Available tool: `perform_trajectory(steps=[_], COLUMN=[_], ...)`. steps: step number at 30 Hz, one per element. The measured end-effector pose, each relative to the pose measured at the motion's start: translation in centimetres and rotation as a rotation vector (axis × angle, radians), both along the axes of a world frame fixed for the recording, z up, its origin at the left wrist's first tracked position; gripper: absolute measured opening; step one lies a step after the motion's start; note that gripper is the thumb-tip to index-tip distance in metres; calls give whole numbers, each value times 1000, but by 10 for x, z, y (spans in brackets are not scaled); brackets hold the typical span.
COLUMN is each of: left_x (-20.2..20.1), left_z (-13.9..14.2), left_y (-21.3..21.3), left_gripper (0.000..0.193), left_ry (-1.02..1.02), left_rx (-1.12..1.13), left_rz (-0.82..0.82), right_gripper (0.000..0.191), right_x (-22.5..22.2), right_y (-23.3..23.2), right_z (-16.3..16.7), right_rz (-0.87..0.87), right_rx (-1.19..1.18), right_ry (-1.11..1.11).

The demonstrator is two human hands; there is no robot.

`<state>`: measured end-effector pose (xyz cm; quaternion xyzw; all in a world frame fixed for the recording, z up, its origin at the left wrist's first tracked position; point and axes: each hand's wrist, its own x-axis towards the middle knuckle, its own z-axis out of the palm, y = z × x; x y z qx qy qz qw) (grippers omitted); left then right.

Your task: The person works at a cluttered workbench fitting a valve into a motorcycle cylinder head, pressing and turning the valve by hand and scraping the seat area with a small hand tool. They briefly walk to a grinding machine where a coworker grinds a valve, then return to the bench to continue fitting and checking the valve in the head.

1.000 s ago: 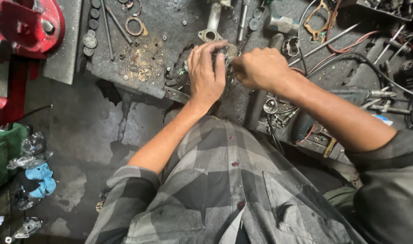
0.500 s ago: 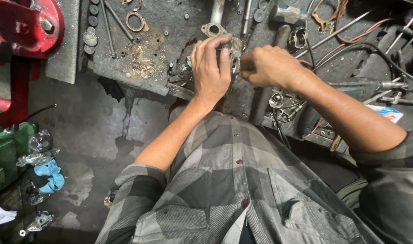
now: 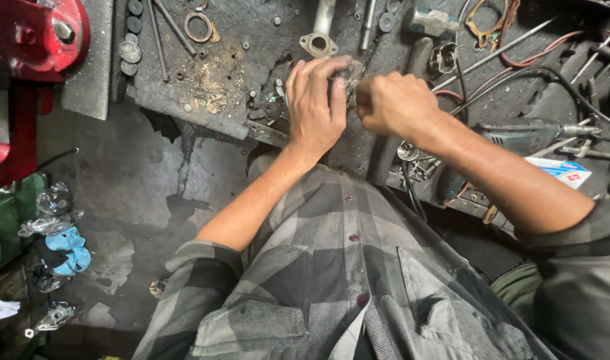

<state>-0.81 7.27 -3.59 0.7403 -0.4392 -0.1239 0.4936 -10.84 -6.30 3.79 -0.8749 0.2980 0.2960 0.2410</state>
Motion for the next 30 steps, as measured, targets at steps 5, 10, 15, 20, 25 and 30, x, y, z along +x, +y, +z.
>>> perform_trajectory(steps=[5,10,15,20,25,30], left_x=[7,0,1,4,5,5], left_z=[-6,-2,4,4,2,8], left_y=[-3,-1,-3,-3,-2,3], left_gripper=[21,20,21,22,21,22], left_ry=[13,-10,25,5,-9,-2], left_rx=[-32,-41,-14,-26,-59,-45], left_rz=[47,68,60,51,57,57], right_gripper=[17,13,20,15,11,19], right_x=[-20,-23,-7,-4,-13,0], right_y=[28,16,-7,14,27,2], right_z=[2,2,1,1,2,5], right_rz=[242,104,-10,113,247,77], right_rx=[-264,-57,138,-177,-269,55], right_ry=[-392,-314,-256,-221,-291,-250])
